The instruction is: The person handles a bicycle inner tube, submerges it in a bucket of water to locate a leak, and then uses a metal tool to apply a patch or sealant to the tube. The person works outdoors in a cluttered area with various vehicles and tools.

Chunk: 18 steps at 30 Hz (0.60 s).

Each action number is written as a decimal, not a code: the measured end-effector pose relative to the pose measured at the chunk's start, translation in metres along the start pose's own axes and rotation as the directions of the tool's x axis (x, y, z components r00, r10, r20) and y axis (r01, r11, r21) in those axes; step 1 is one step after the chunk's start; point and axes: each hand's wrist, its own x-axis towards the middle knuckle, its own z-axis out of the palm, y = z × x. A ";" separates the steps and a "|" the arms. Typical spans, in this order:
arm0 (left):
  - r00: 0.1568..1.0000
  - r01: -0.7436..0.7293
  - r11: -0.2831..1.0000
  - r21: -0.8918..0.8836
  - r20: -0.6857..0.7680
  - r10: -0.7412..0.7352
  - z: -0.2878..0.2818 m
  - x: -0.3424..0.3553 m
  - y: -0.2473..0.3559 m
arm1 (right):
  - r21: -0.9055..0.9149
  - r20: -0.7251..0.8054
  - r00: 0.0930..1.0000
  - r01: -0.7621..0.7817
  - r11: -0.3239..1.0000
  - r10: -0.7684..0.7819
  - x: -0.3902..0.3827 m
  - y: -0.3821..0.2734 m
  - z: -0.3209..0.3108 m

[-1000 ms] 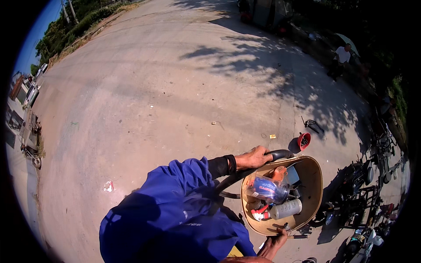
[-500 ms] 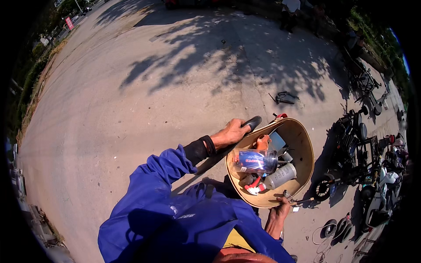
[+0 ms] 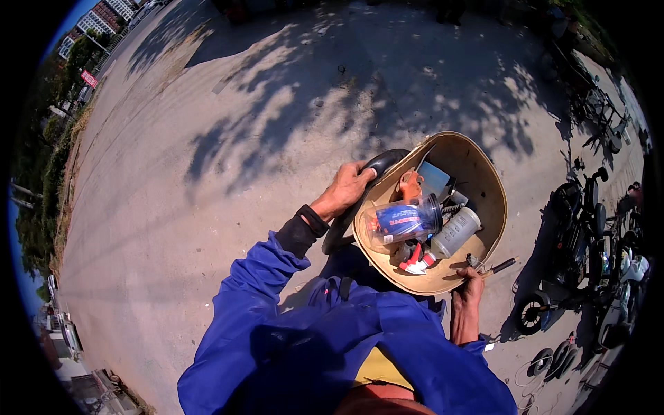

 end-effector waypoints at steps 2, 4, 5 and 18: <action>1.000 -0.001 0.999 -0.039 0.017 0.002 -0.047 0.058 0.003 | -0.066 0.030 0.999 -0.030 0.997 0.032 0.033 -0.024 0.080; 1.000 0.017 0.994 -0.105 0.006 -0.017 -0.098 0.096 0.001 | -0.113 0.088 0.993 -0.067 0.991 0.077 0.068 0.001 0.129; 1.000 -0.001 0.990 -0.139 -0.017 -0.001 -0.116 0.123 0.008 | -0.076 0.070 0.995 -0.069 0.995 0.074 0.088 0.000 0.161; 0.995 -0.052 0.998 0.036 0.090 0.049 -0.272 0.424 0.038 | 0.021 -0.068 0.996 0.051 0.998 -0.050 0.191 0.006 0.449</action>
